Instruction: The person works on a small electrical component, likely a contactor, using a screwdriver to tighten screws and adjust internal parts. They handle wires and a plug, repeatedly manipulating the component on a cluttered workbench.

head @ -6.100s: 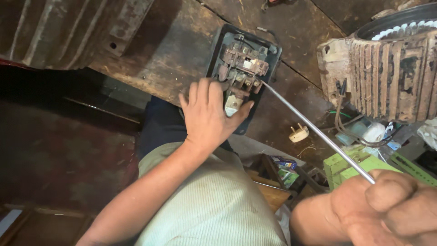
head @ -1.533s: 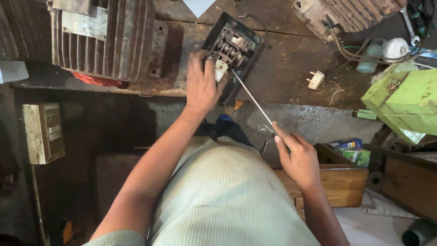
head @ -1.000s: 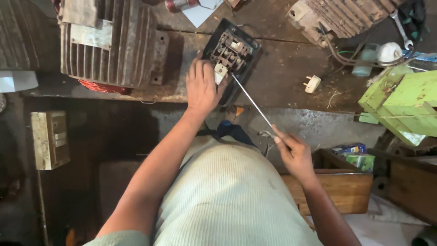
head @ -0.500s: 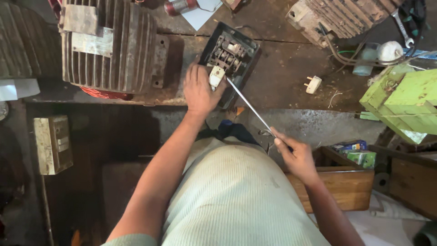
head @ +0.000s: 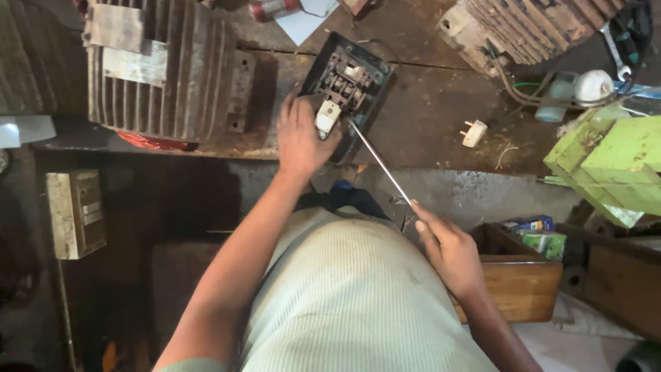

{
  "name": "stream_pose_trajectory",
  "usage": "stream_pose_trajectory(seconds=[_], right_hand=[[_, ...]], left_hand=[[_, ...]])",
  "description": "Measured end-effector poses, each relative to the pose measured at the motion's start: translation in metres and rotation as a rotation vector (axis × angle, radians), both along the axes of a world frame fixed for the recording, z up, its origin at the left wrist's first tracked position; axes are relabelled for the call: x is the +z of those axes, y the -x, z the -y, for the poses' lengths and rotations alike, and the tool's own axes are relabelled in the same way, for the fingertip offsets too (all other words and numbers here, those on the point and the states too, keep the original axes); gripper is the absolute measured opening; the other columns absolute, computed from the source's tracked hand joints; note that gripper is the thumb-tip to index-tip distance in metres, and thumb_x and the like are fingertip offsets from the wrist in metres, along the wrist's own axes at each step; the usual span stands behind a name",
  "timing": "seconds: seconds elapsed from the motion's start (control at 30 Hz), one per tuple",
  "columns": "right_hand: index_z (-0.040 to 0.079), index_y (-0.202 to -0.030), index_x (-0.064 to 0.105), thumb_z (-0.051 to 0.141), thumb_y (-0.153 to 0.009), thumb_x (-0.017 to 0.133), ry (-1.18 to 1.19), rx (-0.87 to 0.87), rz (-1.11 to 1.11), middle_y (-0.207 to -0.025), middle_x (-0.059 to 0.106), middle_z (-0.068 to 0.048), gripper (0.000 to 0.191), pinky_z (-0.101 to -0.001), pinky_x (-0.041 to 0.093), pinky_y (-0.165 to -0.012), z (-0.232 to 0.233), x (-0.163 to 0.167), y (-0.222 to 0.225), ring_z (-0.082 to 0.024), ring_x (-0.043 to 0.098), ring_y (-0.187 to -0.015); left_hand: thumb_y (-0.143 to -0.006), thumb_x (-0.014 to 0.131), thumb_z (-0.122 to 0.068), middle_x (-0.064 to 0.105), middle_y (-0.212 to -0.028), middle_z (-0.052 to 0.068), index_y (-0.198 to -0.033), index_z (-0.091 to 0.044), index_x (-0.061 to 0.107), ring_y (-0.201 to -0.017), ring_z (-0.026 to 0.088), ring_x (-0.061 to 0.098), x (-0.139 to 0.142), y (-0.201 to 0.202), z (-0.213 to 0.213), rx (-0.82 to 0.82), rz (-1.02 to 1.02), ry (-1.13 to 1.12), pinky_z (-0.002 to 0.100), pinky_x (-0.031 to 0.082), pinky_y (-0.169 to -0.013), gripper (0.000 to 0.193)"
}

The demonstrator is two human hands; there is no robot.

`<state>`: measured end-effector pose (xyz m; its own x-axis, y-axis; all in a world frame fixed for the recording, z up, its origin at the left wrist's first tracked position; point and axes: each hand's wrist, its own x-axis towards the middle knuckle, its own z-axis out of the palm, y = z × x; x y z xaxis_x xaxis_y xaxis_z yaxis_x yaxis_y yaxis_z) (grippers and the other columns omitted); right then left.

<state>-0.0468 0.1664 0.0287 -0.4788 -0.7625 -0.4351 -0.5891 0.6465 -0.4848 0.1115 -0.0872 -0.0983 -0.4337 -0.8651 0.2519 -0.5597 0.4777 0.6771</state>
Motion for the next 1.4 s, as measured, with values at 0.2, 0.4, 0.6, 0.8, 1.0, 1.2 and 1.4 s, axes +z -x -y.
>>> stream_pose_trajectory(seconds=[0.2, 0.4, 0.6, 0.8, 1.0, 1.2, 1.4], right_hand=[[0.026, -0.138, 0.066, 0.027, -0.098, 0.061, 0.025, -0.01, 0.03, -0.098, 0.073, -0.018, 0.04, -0.0396, 0.056, -0.078, 0.021, 0.009, -0.007, -0.032, 0.073, -0.083], [0.021, -0.136, 0.067, 0.022, -0.099, 0.065, 0.232, 0.065, -0.055, -0.102, 0.073, -0.018, 0.037, -0.0394, 0.056, -0.077, 0.017, -0.012, -0.008, -0.034, 0.072, -0.087], [0.018, -0.132, 0.071, 0.016, -0.096, 0.071, 0.337, 0.081, -0.147, -0.092, 0.069, -0.015, 0.037, -0.0369, 0.055, -0.068, -0.005, -0.048, -0.002, -0.029, 0.067, -0.072], [0.022, -0.135, 0.071, 0.018, -0.1, 0.071, 0.333, 0.099, -0.256, -0.099, 0.069, -0.016, 0.036, -0.0387, 0.057, -0.07, -0.007, -0.078, 0.0, -0.031, 0.067, -0.074], [0.03, -0.131, 0.073, 0.031, -0.096, 0.071, 0.347, 0.22, -0.499, -0.105, 0.073, -0.013, 0.036, -0.0409, 0.059, -0.069, 0.017, -0.037, 0.025, -0.036, 0.072, -0.086], [0.023, -0.134, 0.071, 0.022, -0.1, 0.07, 0.257, 0.064, -0.401, -0.103, 0.074, -0.011, 0.034, -0.0403, 0.056, -0.074, -0.001, 0.03, 0.035, -0.033, 0.071, -0.084], [0.013, -0.136, 0.067, 0.017, -0.099, 0.063, 0.258, -0.2, -0.082, -0.113, 0.074, -0.015, 0.037, -0.0332, 0.056, -0.076, -0.024, 0.044, 0.01, -0.025, 0.073, -0.078]], left_hand=[[-0.069, 0.09, -0.028, 0.057, -0.13, 0.02, -0.125, -0.002, 0.054, -0.136, 0.048, 0.042, -0.004, -0.016, 0.007, -0.164, 0.069, 0.036, 0.058, 0.039, -0.108, 0.071], [-0.071, 0.091, -0.029, 0.06, -0.128, 0.014, -0.126, -0.005, 0.055, -0.134, 0.046, 0.046, -0.003, -0.014, 0.01, -0.162, 0.066, 0.057, 0.057, 0.041, -0.108, 0.069], [-0.074, 0.091, -0.031, 0.062, -0.122, 0.015, -0.121, -0.005, 0.057, -0.131, 0.046, 0.049, -0.002, -0.014, 0.013, -0.15, 0.048, 0.084, 0.055, 0.043, -0.108, 0.063], [-0.074, 0.089, -0.032, 0.063, -0.12, 0.017, -0.123, -0.004, 0.06, -0.126, 0.046, 0.051, 0.009, -0.008, 0.017, -0.175, 0.098, 0.041, 0.053, 0.044, -0.106, 0.063], [-0.077, 0.09, -0.045, 0.061, -0.123, 0.024, -0.12, 0.001, 0.057, -0.126, 0.049, 0.049, 0.025, 0.016, 0.036, -0.068, 0.134, 0.013, 0.056, 0.041, -0.107, 0.071], [-0.069, 0.089, -0.044, 0.054, -0.128, 0.031, -0.128, 0.008, 0.048, -0.123, 0.051, 0.048, 0.029, 0.037, -0.046, 0.062, -0.016, -0.287, 0.063, 0.03, -0.107, 0.089], [-0.1, 0.064, -0.022, 0.048, -0.134, 0.034, -0.136, 0.006, 0.047, -0.12, 0.054, 0.054, 0.041, 0.007, -0.017, -0.089, 0.005, -0.228, 0.054, 0.048, -0.104, 0.049]])
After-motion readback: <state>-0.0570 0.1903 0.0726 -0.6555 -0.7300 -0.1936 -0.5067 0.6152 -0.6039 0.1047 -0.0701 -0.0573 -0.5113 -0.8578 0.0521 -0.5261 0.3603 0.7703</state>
